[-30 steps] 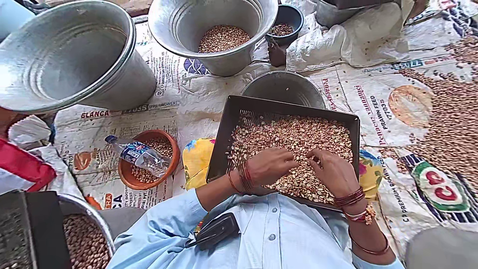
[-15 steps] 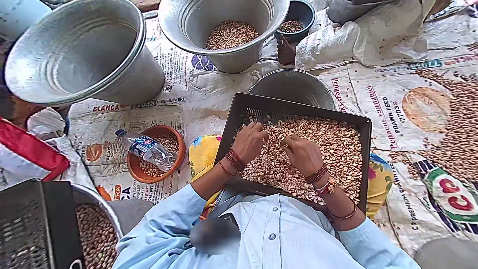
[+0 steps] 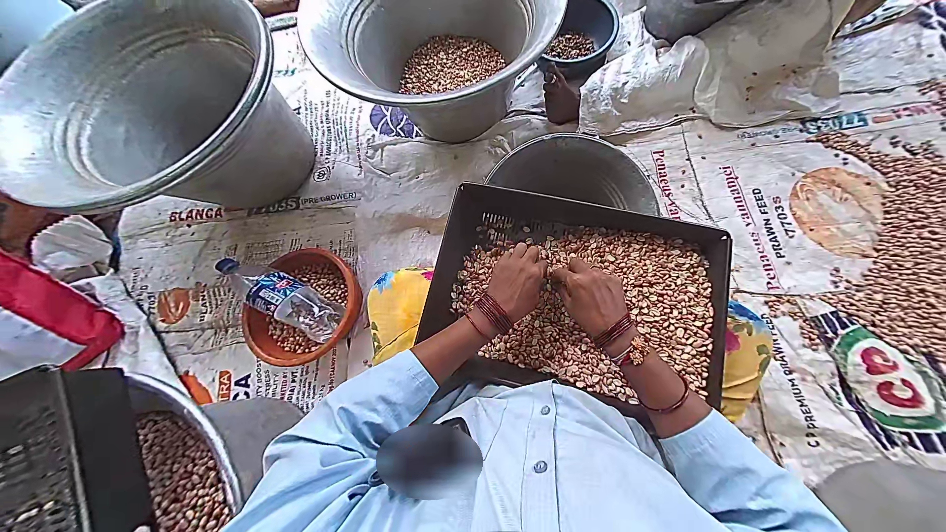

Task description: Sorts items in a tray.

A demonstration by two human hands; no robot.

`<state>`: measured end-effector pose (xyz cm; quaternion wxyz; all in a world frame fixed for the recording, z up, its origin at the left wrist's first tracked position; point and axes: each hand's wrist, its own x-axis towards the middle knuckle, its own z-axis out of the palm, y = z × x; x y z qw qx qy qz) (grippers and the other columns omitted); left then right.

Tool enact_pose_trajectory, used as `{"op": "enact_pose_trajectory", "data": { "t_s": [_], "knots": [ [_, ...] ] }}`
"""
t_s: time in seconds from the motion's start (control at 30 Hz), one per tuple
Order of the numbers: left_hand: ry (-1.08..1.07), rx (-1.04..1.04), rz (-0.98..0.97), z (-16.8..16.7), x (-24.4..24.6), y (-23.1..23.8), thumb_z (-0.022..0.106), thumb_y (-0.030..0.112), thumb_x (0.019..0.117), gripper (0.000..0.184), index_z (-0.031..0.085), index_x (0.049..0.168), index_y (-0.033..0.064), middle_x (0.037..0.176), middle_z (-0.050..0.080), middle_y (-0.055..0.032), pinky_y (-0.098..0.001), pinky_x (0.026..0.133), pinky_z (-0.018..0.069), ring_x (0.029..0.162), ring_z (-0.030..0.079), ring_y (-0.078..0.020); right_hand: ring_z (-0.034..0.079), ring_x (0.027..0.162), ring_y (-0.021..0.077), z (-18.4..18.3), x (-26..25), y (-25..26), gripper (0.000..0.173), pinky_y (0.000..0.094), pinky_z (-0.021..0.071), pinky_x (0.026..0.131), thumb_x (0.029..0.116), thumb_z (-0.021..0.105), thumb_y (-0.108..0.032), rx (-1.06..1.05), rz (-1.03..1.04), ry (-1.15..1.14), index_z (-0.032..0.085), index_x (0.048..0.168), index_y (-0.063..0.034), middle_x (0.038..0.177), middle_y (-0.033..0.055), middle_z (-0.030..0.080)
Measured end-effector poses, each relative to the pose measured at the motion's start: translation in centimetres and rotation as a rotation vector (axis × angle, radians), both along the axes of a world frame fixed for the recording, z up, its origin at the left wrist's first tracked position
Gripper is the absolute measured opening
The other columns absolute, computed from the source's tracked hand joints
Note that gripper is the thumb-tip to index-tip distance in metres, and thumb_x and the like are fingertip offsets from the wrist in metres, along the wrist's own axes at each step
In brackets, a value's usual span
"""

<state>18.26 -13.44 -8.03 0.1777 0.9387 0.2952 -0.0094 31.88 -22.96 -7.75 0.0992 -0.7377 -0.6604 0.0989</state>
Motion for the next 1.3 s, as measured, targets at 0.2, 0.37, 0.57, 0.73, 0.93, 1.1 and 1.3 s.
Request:
{"op": "enact_pose_trajectory", "data": {
  "t_s": [0.2, 0.37, 0.57, 0.73, 0.93, 1.1, 1.3],
  "knots": [
    [0.092, -0.029, -0.046, 0.7, -0.5, -0.2, 0.054, 0.011, 0.1008, 0.024, 0.071, 0.112, -0.0028, 0.117, 0.068, -0.0225, -0.0537, 0.092, 0.0514, 0.117, 0.062, -0.0406, 0.069, 0.097, 0.0399, 2.1, 0.3, 0.3, 0.03, 0.0568, 0.0531, 0.079, 0.1011, 0.056, -0.022, -0.309, 0.042, 0.063, 0.07, 0.12, -0.0037, 0.117, 0.022, 0.066],
    [-0.42, 0.107, 0.026, 2.6, -0.1, 2.0, 0.064, 0.009, 0.0955, 0.017, 0.075, 0.108, 0.003, 0.093, 0.071, -0.0162, -0.0502, 0.07, 0.0586, 0.086, 0.071, -0.0337, 0.069, 0.075, 0.0362, 4.3, 3.6, 0.4, 0.018, 0.0551, 0.0543, 0.06, 0.0953, 0.068, -0.018, 0.179, -0.073, 0.15, 0.075, 0.108, -0.007, 0.094, 0.0177, 0.069],
    [-0.462, 0.088, 0.054, 2.2, 1.2, 3.6, 0.069, 0.004, 0.0931, 0.01, 0.077, 0.099, 0.002, 0.092, 0.072, -0.0168, -0.0489, 0.08, 0.0584, 0.091, 0.07, -0.0354, 0.065, 0.07, 0.0307, 6.5, 7.0, -0.2, 0.016, 0.0523, 0.0494, 0.058, 0.0985, 0.068, -0.017, 0.427, -0.276, 0.164, 0.075, 0.111, -0.0111, 0.091, 0.014, 0.068],
    [-0.107, -0.056, 0.01, 0.5, 2.0, 2.9, 0.065, 0.005, 0.0968, 0.016, 0.075, 0.107, -0.0029, 0.106, 0.072, -0.0204, -0.0506, 0.092, 0.0556, 0.109, 0.068, -0.038, 0.068, 0.075, 0.0345, 4.3, 6.2, 0.9, 0.012, 0.0567, 0.0521, 0.062, 0.0947, 0.072, -0.014, 0.162, -0.171, 0.13, 0.078, 0.104, -0.0109, 0.089, 0.0142, 0.069],
    [-0.073, -0.02, -0.028, 2.9, 2.1, 3.7, 0.061, 0.0, 0.0975, 0.017, 0.076, 0.105, 0.0002, 0.102, 0.073, -0.0194, -0.0528, 0.089, 0.0559, 0.104, 0.069, -0.0378, 0.069, 0.083, 0.0391, 3.0, 5.3, 2.6, 0.013, 0.057, 0.0536, 0.067, 0.0953, 0.069, -0.01, 0.062, -0.113, 0.069, 0.078, 0.105, -0.0083, 0.097, 0.019, 0.07],
    [-0.639, 0.29, 0.011, 3.8, 2.5, 3.9, 0.056, 0.001, 0.0971, 0.023, 0.073, 0.111, 0.0037, 0.11, 0.072, -0.016, -0.0431, 0.082, 0.0595, 0.098, 0.071, -0.0325, 0.069, 0.086, 0.0396, 2.8, 5.9, 2.5, 0.013, 0.0575, 0.0533, 0.069, 0.094, 0.071, -0.009, 0.066, -0.131, 0.043, 0.079, 0.105, -0.0098, 0.097, 0.0182, 0.07],
    [-0.301, 0.031, -0.667, 0.6, 3.3, -2.6, 0.057, 0.002, 0.097, 0.021, 0.073, 0.111, 0.0051, 0.123, 0.07, -0.0177, -0.0569, 0.108, 0.0455, 0.124, 0.063, -0.0376, 0.069, 0.088, 0.0396, 2.2, 6.0, 2.8, 0.012, 0.0571, 0.0527, 0.07, 0.093, 0.073, -0.012, 0.009, -0.11, 0.025, 0.079, 0.103, -0.0088, 0.095, 0.019, 0.07]
  ]
}}
